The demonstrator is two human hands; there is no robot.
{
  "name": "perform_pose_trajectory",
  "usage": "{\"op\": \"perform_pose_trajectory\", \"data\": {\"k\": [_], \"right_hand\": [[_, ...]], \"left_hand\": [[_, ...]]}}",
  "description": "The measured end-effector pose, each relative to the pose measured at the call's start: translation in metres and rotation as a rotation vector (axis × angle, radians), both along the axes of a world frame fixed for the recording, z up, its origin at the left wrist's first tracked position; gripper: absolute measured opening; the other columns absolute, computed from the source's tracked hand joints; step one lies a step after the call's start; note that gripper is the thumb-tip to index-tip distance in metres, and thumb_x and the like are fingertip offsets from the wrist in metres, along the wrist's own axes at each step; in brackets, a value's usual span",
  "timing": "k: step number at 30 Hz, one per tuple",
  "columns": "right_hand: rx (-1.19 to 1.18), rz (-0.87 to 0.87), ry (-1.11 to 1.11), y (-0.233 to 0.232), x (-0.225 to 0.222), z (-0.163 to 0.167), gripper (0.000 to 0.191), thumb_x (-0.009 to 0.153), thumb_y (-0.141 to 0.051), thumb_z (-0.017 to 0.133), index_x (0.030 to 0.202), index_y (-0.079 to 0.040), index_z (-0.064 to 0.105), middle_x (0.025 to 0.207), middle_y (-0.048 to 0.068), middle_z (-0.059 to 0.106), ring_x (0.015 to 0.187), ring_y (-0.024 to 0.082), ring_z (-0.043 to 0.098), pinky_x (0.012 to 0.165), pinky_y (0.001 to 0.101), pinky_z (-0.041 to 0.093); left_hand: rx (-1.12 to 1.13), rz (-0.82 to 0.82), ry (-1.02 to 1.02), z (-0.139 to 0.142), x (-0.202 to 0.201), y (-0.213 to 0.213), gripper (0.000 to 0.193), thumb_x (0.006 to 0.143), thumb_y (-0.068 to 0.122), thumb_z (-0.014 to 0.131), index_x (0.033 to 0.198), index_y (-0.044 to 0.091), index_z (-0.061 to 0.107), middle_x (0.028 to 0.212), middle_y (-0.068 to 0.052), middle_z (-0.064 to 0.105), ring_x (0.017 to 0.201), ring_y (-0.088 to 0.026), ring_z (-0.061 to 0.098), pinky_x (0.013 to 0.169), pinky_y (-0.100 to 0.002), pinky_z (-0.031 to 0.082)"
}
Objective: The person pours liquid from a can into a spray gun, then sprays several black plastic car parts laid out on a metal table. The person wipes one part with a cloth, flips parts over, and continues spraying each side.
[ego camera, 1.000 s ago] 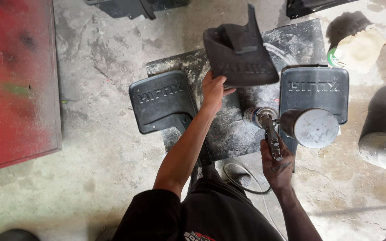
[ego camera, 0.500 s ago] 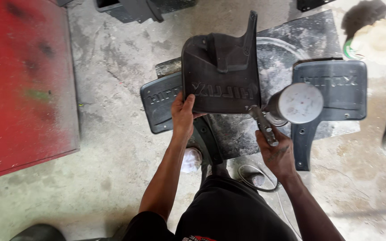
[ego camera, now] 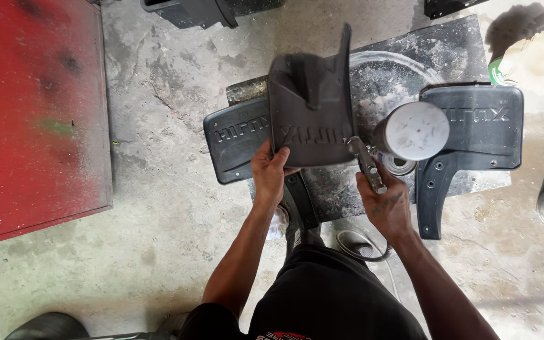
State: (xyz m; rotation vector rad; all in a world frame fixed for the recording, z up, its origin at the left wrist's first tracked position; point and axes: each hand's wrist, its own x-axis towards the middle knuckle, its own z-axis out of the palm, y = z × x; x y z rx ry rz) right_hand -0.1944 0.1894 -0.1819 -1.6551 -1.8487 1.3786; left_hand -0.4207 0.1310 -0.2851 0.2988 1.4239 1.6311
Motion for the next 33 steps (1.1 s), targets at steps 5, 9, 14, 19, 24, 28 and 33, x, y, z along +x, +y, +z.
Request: {"op": "perform_pose_trajectory", "data": {"k": [5,9,14,19,24,28,33], "right_hand": [[0.146,0.023,0.074,-0.019,0.027,-0.024,0.045,0.097,-0.019,0.066,0.134,0.005,0.064,0.074,0.006,0.068,0.061,0.009,0.057,0.049,0.0283,0.046],[-0.304,-0.429,0.746,-0.025,0.074,-0.050,0.043,0.082,-0.007,0.065,0.124,0.002,0.069,0.076,0.005,0.070,0.055,0.007,0.057,0.045,0.0219,0.042],[0.259,-0.440,0.144,-0.037,0.143,-0.064,0.018,0.100,-0.014,0.066,0.107,0.002,0.068,0.076,0.003,0.063,0.061,0.009,0.056,0.051,0.0263,0.042],[0.058,-0.719,0.089,-0.002,0.168,-0.083,0.018,0.100,-0.016,0.067,0.095,0.001,0.064,0.070,0.004,0.060,0.049,0.011,0.053,0.043,0.0290,0.040],[0.028,-0.893,0.001,0.044,0.187,-0.093,0.026,0.099,-0.021,0.067,0.092,0.004,0.066,0.071,0.009,0.065,0.045,0.013,0.057,0.039,0.0304,0.043],[0.076,-1.020,0.039,0.062,0.212,-0.092,0.027,0.098,-0.023,0.067,0.094,0.004,0.064,0.075,0.009,0.067,0.046,0.013,0.058,0.040,0.0303,0.047],[0.087,-0.841,0.133,0.053,0.213,-0.088,0.024,0.098,-0.023,0.068,0.097,0.001,0.063,0.076,0.005,0.067,0.049,0.011,0.058,0.044,0.0284,0.046]], "left_hand": [[0.079,0.090,-0.146,-0.029,-0.008,0.026,0.026,0.098,-0.001,0.060,0.124,0.000,0.061,0.112,-0.012,0.073,0.094,-0.023,0.075,0.075,-0.042,0.068],[0.110,0.099,-0.303,-0.071,-0.004,0.054,0.027,0.098,-0.002,0.057,0.125,0.001,0.060,0.114,-0.013,0.071,0.098,-0.029,0.074,0.079,-0.052,0.066],[0.097,0.076,-0.506,-0.111,0.022,0.084,0.032,0.100,-0.002,0.052,0.131,0.004,0.058,0.125,-0.015,0.066,0.111,-0.035,0.070,0.086,-0.060,0.059],[0.159,0.067,-0.581,-0.119,0.054,0.113,0.042,0.099,-0.003,0.052,0.138,0.010,0.055,0.131,-0.013,0.064,0.115,-0.038,0.067,0.090,-0.066,0.058],[0.140,0.042,-0.599,-0.119,0.070,0.138,0.040,0.099,-0.004,0.052,0.138,0.007,0.054,0.132,-0.015,0.063,0.119,-0.041,0.065,0.094,-0.068,0.057],[0.109,0.031,-0.588,-0.124,0.076,0.146,0.040,0.100,-0.003,0.051,0.138,0.007,0.054,0.134,-0.017,0.062,0.120,-0.043,0.065,0.094,-0.067,0.054],[0.012,-0.003,-0.530,-0.129,0.082,0.146,0.043,0.102,0.003,0.050,0.144,0.011,0.049,0.141,-0.017,0.056,0.119,-0.041,0.064,0.095,-0.066,0.056]]}}
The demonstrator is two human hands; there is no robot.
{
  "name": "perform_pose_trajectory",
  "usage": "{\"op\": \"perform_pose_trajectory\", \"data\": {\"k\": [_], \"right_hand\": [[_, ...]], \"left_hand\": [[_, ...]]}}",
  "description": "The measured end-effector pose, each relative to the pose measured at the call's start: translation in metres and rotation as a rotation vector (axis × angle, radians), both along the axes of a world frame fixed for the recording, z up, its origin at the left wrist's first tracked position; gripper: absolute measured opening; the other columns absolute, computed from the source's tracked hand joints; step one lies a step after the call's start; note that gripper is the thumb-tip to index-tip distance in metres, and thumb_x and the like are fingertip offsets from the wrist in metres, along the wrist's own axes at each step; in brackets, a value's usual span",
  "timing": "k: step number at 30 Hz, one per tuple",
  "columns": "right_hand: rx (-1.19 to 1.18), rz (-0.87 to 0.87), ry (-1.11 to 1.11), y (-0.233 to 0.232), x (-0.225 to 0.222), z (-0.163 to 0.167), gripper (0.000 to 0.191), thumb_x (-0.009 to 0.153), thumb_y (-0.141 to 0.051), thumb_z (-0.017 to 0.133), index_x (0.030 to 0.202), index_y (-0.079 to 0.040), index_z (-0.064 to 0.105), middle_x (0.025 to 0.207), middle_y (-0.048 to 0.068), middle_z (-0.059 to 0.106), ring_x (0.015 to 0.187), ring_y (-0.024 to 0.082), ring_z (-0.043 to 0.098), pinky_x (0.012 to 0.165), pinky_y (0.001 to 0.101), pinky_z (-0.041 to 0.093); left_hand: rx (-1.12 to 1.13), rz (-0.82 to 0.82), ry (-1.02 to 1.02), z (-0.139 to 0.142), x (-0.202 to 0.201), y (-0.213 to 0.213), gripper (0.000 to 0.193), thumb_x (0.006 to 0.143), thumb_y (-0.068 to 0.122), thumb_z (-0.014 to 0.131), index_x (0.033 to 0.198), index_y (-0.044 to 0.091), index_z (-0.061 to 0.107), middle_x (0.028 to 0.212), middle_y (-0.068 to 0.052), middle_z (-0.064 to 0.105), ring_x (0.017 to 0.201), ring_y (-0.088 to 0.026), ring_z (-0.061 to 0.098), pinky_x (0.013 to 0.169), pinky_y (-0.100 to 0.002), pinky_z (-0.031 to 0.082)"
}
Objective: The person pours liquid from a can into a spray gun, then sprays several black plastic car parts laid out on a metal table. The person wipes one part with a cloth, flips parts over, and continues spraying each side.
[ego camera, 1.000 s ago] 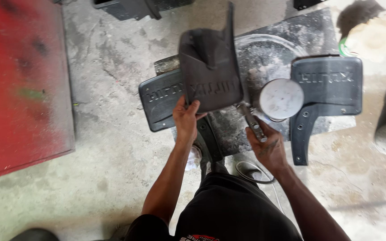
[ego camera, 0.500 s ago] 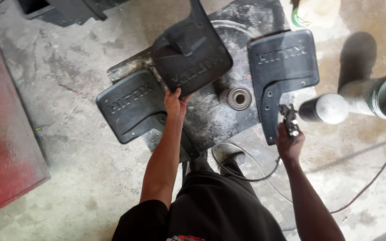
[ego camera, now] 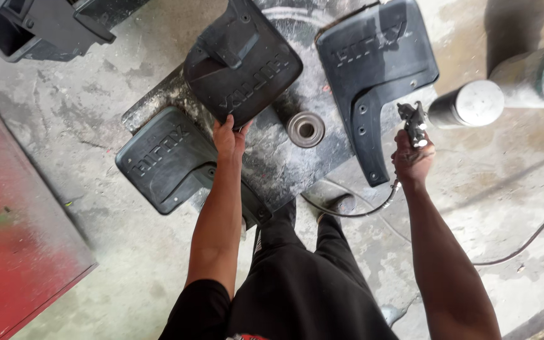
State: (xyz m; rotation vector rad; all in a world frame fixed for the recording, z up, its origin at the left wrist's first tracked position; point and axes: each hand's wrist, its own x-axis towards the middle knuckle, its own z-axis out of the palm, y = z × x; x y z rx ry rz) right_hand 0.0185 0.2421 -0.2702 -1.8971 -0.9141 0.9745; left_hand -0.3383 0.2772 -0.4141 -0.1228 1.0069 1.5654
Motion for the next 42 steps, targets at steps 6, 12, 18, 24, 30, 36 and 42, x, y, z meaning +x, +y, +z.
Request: {"op": "perform_pose_trajectory", "data": {"k": [6,12,18,24,30,36,42], "right_hand": [[-0.011,0.233,-0.166,-0.057,0.010,-0.026,0.024,0.104,-0.019,0.068,0.097,0.003,0.063,0.069,0.008,0.061,0.057,0.013,0.060,0.051,0.0322,0.045],[-0.094,0.380,-0.289,-0.144,0.041,-0.047,0.029,0.100,-0.018,0.069,0.116,0.006,0.067,0.071,0.012,0.067,0.057,0.016,0.062,0.051,0.0358,0.047],[-0.192,0.358,-0.240,-0.192,0.063,-0.052,0.026,0.100,-0.020,0.068,0.115,0.001,0.068,0.067,0.012,0.062,0.057,0.016,0.055,0.055,0.0349,0.046],[-0.194,0.276,-0.180,-0.168,0.081,-0.032,0.024,0.098,-0.021,0.068,0.108,0.000,0.067,0.062,0.008,0.061,0.054,0.012,0.058,0.053,0.0315,0.047],[0.018,0.325,-0.114,-0.143,0.097,0.013,0.026,0.098,-0.022,0.064,0.111,0.001,0.070,0.067,0.005,0.063,0.058,0.010,0.055,0.053,0.0297,0.047],[0.118,0.394,-0.097,-0.116,0.105,0.063,0.034,0.097,-0.029,0.056,0.121,-0.006,0.066,0.070,0.002,0.067,0.056,0.012,0.062,0.052,0.0309,0.053],[0.266,0.284,-0.180,-0.108,0.150,0.070,0.028,0.099,-0.026,0.056,0.110,-0.007,0.072,0.075,0.004,0.066,0.066,0.016,0.063,0.060,0.0357,0.053]], "left_hand": [[-0.276,-0.193,0.093,0.005,0.010,-0.030,0.044,0.104,0.012,0.054,0.146,0.006,0.042,0.133,-0.015,0.054,0.102,-0.039,0.067,0.086,-0.058,0.064],[-0.458,-0.380,0.434,-0.002,0.093,-0.109,0.046,0.092,0.007,0.067,0.135,-0.004,0.053,0.104,-0.017,0.066,0.079,-0.026,0.070,0.066,-0.043,0.063],[-0.407,-0.885,0.013,-0.039,0.255,-0.146,0.070,0.097,0.019,0.072,0.155,0.010,0.034,0.135,-0.013,0.059,0.116,-0.032,0.060,0.087,-0.058,0.057],[-0.276,-0.613,-0.080,-0.010,0.302,-0.109,0.059,0.086,0.005,0.073,0.139,0.012,0.048,0.110,-0.010,0.067,0.103,-0.033,0.066,0.087,-0.059,0.057],[0.107,-0.615,0.278,0.048,0.303,-0.094,0.037,0.088,0.000,0.070,0.124,0.001,0.061,0.106,-0.005,0.069,0.097,-0.018,0.066,0.086,-0.039,0.053],[0.233,-0.693,0.329,0.102,0.275,-0.138,0.027,0.094,0.003,0.068,0.121,-0.003,0.064,0.101,-0.006,0.069,0.089,-0.015,0.066,0.080,-0.035,0.057],[0.146,-0.830,0.269,0.138,0.243,-0.212,0.029,0.093,0.007,0.066,0.121,0.000,0.066,0.099,-0.006,0.071,0.082,-0.015,0.071,0.071,-0.035,0.064]]}}
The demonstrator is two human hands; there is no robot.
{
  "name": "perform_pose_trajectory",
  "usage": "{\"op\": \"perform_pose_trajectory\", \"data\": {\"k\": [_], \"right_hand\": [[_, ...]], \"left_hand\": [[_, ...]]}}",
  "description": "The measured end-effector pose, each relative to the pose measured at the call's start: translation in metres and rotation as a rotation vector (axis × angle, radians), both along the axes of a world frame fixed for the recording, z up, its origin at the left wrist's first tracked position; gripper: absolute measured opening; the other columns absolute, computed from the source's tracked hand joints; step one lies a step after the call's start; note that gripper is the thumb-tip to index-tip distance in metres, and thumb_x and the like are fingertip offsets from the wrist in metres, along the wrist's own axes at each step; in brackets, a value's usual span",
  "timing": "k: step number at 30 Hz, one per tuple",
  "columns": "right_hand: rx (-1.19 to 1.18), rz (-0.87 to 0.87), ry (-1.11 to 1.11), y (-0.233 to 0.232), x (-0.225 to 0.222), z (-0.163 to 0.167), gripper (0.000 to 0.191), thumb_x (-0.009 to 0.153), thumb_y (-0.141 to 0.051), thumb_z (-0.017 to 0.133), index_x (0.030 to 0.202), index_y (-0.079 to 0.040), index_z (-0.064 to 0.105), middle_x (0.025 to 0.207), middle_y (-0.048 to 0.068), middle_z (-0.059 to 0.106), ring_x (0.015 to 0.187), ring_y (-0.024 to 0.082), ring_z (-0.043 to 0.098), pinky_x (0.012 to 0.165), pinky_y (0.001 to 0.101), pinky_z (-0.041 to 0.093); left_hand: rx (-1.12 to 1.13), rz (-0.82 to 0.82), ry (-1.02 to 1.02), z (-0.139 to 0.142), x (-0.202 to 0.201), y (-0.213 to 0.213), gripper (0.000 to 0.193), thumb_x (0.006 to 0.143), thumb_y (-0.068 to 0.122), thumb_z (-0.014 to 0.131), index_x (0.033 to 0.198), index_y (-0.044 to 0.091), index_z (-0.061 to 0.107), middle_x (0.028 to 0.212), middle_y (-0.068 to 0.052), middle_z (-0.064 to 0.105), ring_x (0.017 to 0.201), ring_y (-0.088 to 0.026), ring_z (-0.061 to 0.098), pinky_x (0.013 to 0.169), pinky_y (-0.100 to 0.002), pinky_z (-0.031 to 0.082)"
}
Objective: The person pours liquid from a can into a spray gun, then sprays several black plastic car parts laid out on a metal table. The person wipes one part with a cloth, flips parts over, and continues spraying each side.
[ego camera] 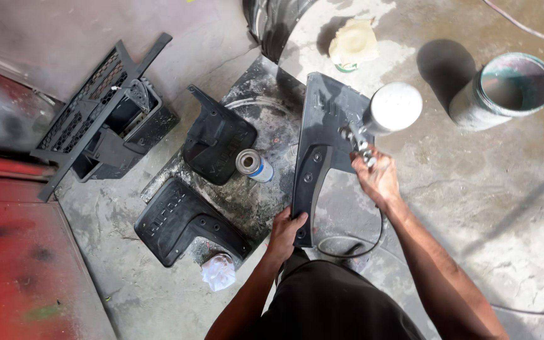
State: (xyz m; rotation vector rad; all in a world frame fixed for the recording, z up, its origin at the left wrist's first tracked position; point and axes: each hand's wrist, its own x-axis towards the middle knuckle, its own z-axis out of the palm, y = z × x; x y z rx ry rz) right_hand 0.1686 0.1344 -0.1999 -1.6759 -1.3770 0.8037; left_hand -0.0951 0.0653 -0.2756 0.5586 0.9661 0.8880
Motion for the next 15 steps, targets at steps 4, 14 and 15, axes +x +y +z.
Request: {"op": "perform_pose_trajectory", "data": {"k": [4,14,15], "right_hand": [[0.135,-0.028,-0.037,-0.014,0.023,-0.016,0.026,0.101,-0.025,0.062,0.109,-0.002,0.070,0.077,0.004,0.065,0.067,0.016,0.062,0.062,0.0360,0.052],[-0.166,0.177,0.006,-0.098,-0.024,-0.019,0.027,0.095,-0.021,0.063,0.110,0.001,0.069,0.069,0.006,0.066,0.058,0.012,0.063,0.056,0.0293,0.051],[-0.148,0.166,0.030,-0.102,-0.025,-0.019,0.029,0.093,-0.019,0.063,0.113,0.001,0.069,0.069,0.006,0.066,0.059,0.010,0.062,0.056,0.0280,0.051]], "left_hand": [[0.118,-0.056,0.105,0.001,-0.012,-0.012,0.027,0.098,0.008,0.066,0.122,-0.003,0.064,0.100,-0.005,0.070,0.083,-0.014,0.069,0.072,-0.032,0.062],[0.229,0.077,0.007,-0.042,0.048,0.079,0.029,0.104,0.010,0.070,0.128,-0.005,0.066,0.103,-0.010,0.069,0.086,-0.015,0.066,0.075,-0.033,0.058],[0.254,0.090,-0.027,-0.046,0.052,0.086,0.028,0.106,0.008,0.070,0.129,-0.007,0.066,0.106,-0.012,0.069,0.088,-0.016,0.066,0.077,-0.033,0.057]]}}
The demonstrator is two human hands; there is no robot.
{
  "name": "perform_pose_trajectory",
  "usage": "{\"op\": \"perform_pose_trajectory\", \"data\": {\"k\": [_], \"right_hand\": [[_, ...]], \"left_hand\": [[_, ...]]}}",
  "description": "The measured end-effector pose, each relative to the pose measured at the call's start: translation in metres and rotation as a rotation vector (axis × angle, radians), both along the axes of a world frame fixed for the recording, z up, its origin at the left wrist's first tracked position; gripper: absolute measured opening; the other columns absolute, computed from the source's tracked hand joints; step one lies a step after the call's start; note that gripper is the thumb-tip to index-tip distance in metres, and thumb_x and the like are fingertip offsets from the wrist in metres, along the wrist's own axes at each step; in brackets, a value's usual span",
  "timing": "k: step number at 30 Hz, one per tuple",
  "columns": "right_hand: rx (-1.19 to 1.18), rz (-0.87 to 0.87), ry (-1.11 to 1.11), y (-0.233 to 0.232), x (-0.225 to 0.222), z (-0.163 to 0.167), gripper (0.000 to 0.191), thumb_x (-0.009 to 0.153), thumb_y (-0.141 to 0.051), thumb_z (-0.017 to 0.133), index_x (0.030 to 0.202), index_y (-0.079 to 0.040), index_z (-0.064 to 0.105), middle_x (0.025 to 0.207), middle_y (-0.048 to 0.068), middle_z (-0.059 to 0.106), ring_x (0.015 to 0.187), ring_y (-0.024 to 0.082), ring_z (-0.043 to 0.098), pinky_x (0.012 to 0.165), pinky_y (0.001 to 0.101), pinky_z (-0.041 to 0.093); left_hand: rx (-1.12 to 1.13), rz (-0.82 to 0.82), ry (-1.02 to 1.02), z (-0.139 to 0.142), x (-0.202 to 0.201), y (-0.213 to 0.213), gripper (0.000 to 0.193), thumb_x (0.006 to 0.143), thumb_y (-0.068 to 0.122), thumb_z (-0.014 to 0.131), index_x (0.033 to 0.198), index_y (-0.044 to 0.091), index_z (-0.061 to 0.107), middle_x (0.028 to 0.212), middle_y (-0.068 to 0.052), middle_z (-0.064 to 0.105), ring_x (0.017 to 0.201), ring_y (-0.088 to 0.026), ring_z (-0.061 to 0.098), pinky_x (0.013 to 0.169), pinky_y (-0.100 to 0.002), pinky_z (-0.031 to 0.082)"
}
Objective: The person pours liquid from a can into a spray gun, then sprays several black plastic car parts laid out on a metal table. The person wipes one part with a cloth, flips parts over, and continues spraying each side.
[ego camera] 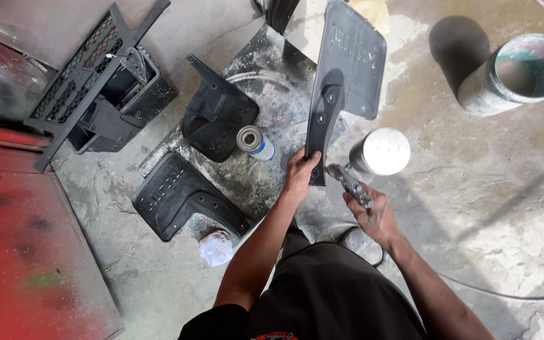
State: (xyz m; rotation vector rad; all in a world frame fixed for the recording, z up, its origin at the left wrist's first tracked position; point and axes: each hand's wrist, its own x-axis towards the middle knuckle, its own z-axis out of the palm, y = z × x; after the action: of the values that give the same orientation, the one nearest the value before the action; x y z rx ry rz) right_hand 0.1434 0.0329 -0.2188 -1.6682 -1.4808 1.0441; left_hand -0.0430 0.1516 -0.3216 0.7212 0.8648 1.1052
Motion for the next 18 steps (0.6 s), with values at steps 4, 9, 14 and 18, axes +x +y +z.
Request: {"op": "perform_pose_trajectory", "data": {"k": [4,9,14,18], "right_hand": [[0.019,-0.056,0.224,-0.005,0.009,-0.006,0.026,0.093,-0.016,0.057,0.110,-0.001,0.069,0.072,0.003,0.062,0.058,0.009,0.054,0.052,0.0285,0.045],[-0.129,-0.208,0.172,-0.012,0.025,-0.021,0.025,0.093,-0.014,0.056,0.107,0.001,0.070,0.069,0.003,0.063,0.058,0.009,0.058,0.053,0.0262,0.048],[-0.091,-0.165,0.182,-0.034,0.021,-0.021,0.024,0.096,-0.017,0.057,0.108,0.001,0.068,0.075,0.002,0.063,0.062,0.008,0.056,0.054,0.0244,0.046],[-0.214,-0.113,0.077,-0.039,-0.002,-0.017,0.024,0.094,-0.015,0.060,0.106,0.003,0.071,0.076,0.006,0.067,0.063,0.012,0.061,0.054,0.0266,0.048]], "left_hand": [[-0.196,0.000,-0.206,-0.012,0.001,0.005,0.028,0.102,0.010,0.062,0.127,-0.003,0.062,0.110,-0.019,0.071,0.092,-0.029,0.073,0.078,-0.047,0.064],[-0.314,0.127,-0.379,-0.041,0.003,0.003,0.034,0.099,0.011,0.061,0.132,0.003,0.057,0.116,-0.016,0.070,0.102,-0.034,0.073,0.083,-0.054,0.063],[-0.344,0.207,-0.478,-0.084,0.006,0.020,0.036,0.098,0.017,0.067,0.131,0.004,0.061,0.113,-0.014,0.072,0.101,-0.031,0.073,0.082,-0.046,0.062],[-0.363,0.328,-0.113,-0.117,-0.007,0.025,0.047,0.099,0.028,0.076,0.135,0.001,0.064,0.110,-0.009,0.068,0.098,-0.022,0.065,0.081,-0.039,0.055]]}}
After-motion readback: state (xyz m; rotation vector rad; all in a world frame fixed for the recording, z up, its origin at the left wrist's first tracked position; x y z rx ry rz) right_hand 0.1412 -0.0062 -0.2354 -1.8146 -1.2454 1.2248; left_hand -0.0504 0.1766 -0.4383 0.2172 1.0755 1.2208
